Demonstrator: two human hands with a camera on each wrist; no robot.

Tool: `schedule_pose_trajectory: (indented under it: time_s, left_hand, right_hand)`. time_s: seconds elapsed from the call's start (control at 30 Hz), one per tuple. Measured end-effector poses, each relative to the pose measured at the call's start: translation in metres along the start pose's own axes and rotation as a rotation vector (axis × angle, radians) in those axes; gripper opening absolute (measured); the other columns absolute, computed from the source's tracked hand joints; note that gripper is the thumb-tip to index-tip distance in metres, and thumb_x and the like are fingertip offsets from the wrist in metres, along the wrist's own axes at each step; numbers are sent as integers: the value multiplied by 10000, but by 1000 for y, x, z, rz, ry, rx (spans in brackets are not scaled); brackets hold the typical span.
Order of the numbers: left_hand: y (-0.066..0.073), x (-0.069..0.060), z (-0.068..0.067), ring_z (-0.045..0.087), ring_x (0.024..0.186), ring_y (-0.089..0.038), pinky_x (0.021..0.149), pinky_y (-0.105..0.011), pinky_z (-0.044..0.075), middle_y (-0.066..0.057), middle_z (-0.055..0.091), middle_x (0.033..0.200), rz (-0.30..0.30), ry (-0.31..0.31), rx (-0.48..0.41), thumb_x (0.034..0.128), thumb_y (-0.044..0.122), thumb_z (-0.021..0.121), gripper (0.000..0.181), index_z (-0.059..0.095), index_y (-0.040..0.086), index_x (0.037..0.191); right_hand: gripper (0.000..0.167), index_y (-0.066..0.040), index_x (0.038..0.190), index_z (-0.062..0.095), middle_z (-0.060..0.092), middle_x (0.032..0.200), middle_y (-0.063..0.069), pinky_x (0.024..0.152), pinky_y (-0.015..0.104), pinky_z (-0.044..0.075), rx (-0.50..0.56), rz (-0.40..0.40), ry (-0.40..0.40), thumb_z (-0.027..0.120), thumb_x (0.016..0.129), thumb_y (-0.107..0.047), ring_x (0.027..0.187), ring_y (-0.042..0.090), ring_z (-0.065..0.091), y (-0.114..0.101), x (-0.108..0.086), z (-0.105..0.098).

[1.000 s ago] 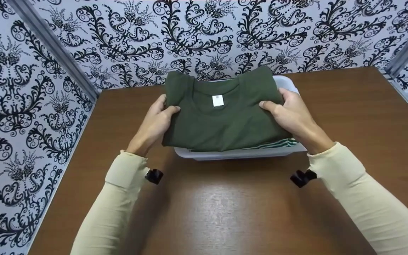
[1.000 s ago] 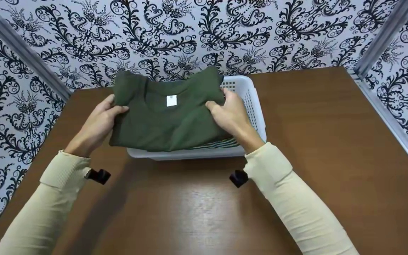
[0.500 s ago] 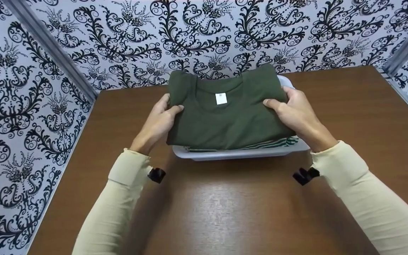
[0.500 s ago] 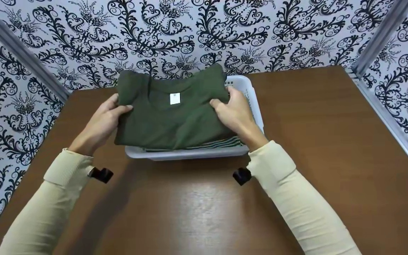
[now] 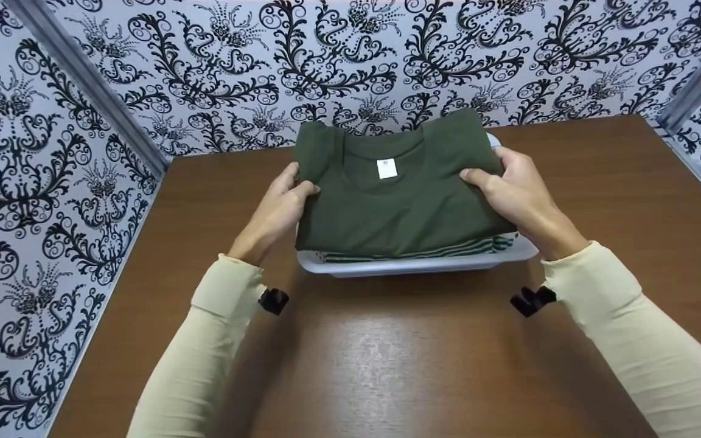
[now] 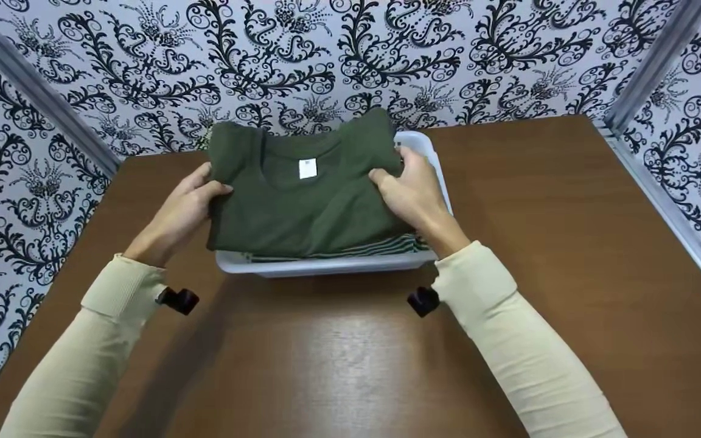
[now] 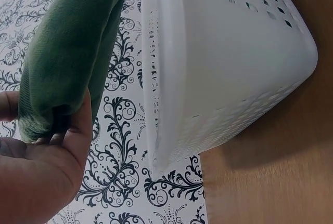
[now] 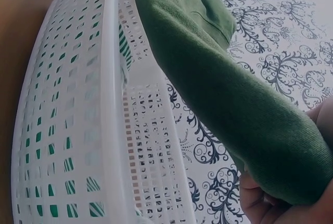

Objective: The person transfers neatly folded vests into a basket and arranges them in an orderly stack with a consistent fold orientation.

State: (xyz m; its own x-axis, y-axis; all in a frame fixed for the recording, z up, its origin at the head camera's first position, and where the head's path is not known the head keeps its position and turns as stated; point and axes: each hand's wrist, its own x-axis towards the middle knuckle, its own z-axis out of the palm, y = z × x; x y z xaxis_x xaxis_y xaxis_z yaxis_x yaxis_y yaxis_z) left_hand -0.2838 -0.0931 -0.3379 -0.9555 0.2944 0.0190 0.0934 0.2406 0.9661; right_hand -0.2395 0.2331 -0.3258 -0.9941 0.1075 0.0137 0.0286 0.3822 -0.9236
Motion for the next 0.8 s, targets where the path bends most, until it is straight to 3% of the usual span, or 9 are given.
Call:
schedule_pose_trajectory:
  time_s: [0.3, 0.57, 0.8]
  left_hand:
    - [-6, 4, 6, 574, 976, -207, 883, -323, 486, -133, 567, 1105, -1, -7, 8, 941, 57, 444, 304, 471, 18, 1241]
    - [-8, 6, 9, 572, 1107, -233, 1014, -379, 462, -164, 562, 1271, -8, -21, -20, 931, 57, 445, 505, 410, 54, 1435]
    - [-9, 7, 10, 558, 1103, -222, 1000, -373, 460, -139, 554, 1261, -26, -20, -10, 920, 67, 452, 468, 447, 64, 1388]
  right_hand:
    - [360, -35, 1227, 590, 610, 1024, 74, 700, 263, 522, -34, -10, 12, 647, 935, -237, 806, 130, 615, 5, 3, -1]
    - [372, -29, 1234, 587, 602, 1061, 99, 713, 269, 515, -46, -8, 16, 645, 940, -248, 829, 148, 605, 7, 6, -3]
    - [376, -28, 1239, 586, 603, 1066, 102, 707, 267, 515, -57, -4, 23, 642, 939, -248, 824, 144, 606, 9, 8, -4]
